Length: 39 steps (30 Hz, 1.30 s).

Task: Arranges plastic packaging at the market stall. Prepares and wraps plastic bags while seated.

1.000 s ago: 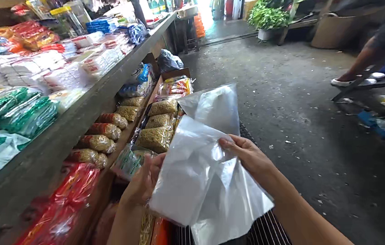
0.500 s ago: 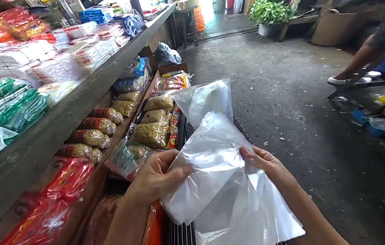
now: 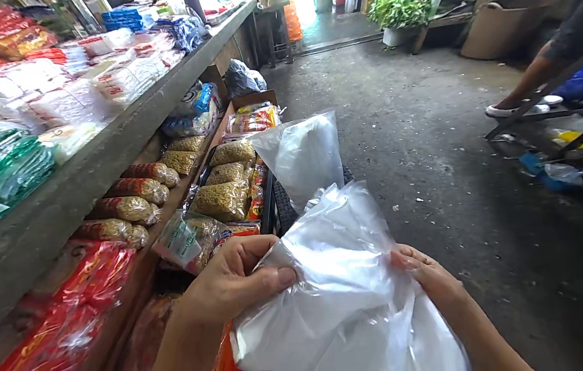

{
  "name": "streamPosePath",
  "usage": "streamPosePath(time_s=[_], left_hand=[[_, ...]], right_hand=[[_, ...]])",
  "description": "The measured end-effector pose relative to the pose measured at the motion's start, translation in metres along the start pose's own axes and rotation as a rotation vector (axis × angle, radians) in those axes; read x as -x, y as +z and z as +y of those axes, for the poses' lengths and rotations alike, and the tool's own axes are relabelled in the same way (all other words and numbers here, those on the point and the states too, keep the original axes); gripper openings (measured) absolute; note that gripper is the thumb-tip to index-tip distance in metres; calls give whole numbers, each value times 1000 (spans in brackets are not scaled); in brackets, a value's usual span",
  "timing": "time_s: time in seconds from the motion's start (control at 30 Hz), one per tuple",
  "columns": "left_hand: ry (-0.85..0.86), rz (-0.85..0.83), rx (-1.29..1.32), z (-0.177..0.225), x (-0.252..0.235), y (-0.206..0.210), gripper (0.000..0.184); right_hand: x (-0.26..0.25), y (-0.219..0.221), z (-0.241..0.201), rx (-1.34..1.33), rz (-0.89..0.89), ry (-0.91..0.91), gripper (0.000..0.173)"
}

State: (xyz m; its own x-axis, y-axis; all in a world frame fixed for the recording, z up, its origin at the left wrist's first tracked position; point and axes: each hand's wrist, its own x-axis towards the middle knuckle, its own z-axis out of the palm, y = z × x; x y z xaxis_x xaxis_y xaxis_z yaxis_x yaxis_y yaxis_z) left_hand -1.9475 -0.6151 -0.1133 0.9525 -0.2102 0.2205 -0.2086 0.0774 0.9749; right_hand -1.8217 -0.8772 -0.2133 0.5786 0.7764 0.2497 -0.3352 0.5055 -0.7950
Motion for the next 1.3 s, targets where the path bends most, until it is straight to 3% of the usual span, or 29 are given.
streamPosePath(time_s=[0.1, 0.23, 0.4, 0.6, 0.67, 0.73, 0.77, 0.8, 0.87, 0.93, 1.0, 1.03, 1.1, 1.17, 1.23, 1.3], left_hand=[[-74, 268, -136, 16, -8, 19, 18], [-68, 349, -156, 18, -17, 16, 19], [72, 421, -216, 26, -22, 18, 19], [229, 641, -262, 27, -10, 12, 20], [265, 709, -279, 24, -9, 14, 26], [267, 677, -267, 16, -3, 10, 27], [237, 614, -253, 9, 4, 4, 24], [176, 518, -258, 2, 14, -4, 19], [-26, 297, -402, -14, 33, -25, 14], [-358, 123, -761, -31, 41, -36, 22], [-740, -48, -989, -47, 32, -33, 61], [-797, -63, -1033, -54, 25, -25, 80], [-583, 56, -1030, -65, 10, 2, 103], [-139, 147, -863, -84, -4, 27, 108], [110, 152, -696, -98, -19, 44, 91], [159, 225, -599, -104, -25, 54, 57]], right_hand=[[-2, 0, 16, -27, -29, 130, 40], [-12, -3, 53, -131, 158, 348, 76], [-13, -7, 89, -507, -10, 285, 86], [-8, -12, 100, -631, -86, 177, 102], [-4, -9, 105, -556, -110, 147, 90], [0, 7, 90, -411, 143, 153, 43], [-4, 17, 74, -262, 339, 173, 26], [-8, 19, 59, -98, 484, 168, 26], [-10, 1, 33, 205, 559, 35, 31], [-4, -25, 1, 495, 452, -102, 33], [-2, -40, -25, 752, 243, -114, 30], [-4, -41, -31, 861, 131, -81, 24], [-11, -30, -30, 1035, -62, 35, 19], [-20, -17, -20, 1097, -238, 144, 18], [-30, -12, -14, 1109, -359, 186, 19], [-34, -13, -16, 1110, -371, 168, 20]])
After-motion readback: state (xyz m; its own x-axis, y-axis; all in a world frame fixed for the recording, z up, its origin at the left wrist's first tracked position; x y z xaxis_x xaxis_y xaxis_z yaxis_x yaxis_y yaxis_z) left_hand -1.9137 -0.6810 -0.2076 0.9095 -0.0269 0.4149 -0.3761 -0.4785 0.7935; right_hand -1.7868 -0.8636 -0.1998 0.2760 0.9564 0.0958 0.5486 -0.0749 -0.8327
